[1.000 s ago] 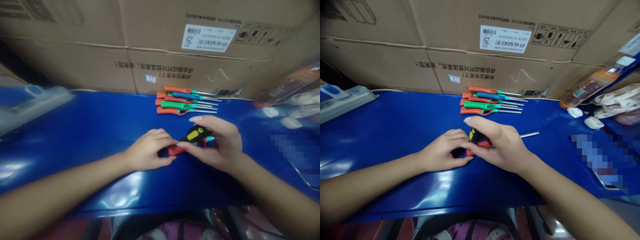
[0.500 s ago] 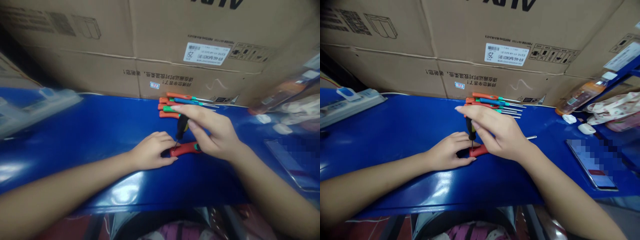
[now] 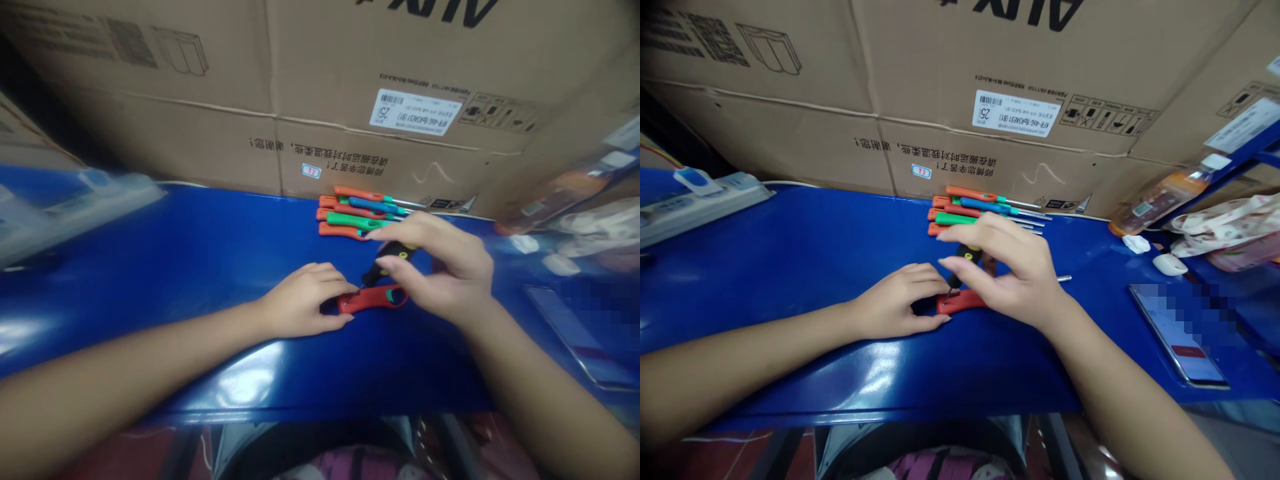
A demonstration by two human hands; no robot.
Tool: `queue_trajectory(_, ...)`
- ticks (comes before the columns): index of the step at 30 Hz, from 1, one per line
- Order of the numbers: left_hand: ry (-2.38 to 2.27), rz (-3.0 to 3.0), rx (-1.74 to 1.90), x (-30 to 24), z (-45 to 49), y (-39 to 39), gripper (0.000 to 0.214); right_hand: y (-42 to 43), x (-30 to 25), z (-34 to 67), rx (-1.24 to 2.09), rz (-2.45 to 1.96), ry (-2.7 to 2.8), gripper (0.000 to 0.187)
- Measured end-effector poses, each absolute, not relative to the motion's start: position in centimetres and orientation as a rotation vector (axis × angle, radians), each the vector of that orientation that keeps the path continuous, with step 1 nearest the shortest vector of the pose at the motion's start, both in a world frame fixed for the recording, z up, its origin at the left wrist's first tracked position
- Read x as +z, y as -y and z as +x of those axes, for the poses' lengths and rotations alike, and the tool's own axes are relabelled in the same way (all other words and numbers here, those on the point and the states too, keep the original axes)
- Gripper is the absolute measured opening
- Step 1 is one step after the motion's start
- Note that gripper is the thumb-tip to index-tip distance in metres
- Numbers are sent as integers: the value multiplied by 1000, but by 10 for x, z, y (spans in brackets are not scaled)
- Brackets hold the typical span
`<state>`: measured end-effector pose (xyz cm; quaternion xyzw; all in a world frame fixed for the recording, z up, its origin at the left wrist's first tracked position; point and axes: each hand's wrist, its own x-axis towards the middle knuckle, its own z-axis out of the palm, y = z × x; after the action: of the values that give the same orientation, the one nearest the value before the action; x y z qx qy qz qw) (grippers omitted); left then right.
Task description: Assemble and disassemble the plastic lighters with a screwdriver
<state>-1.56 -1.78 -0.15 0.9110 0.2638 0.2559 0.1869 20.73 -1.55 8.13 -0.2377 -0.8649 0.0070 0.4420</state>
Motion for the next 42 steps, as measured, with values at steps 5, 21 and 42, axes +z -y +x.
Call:
queue_trajectory(5, -730, 2550, 720, -2, -16, 17, 32, 16, 77, 209, -159, -517, 2219, 27)
queue_trajectory(21, -732, 2554, 714, -3, -16, 17, 32, 26, 80, 208, 86, -624, 2211, 38)
queue_trajectory(42, -727, 2553, 739, -4, -16, 16, 31, 24, 74, 205, 226, -563, 2141, 34)
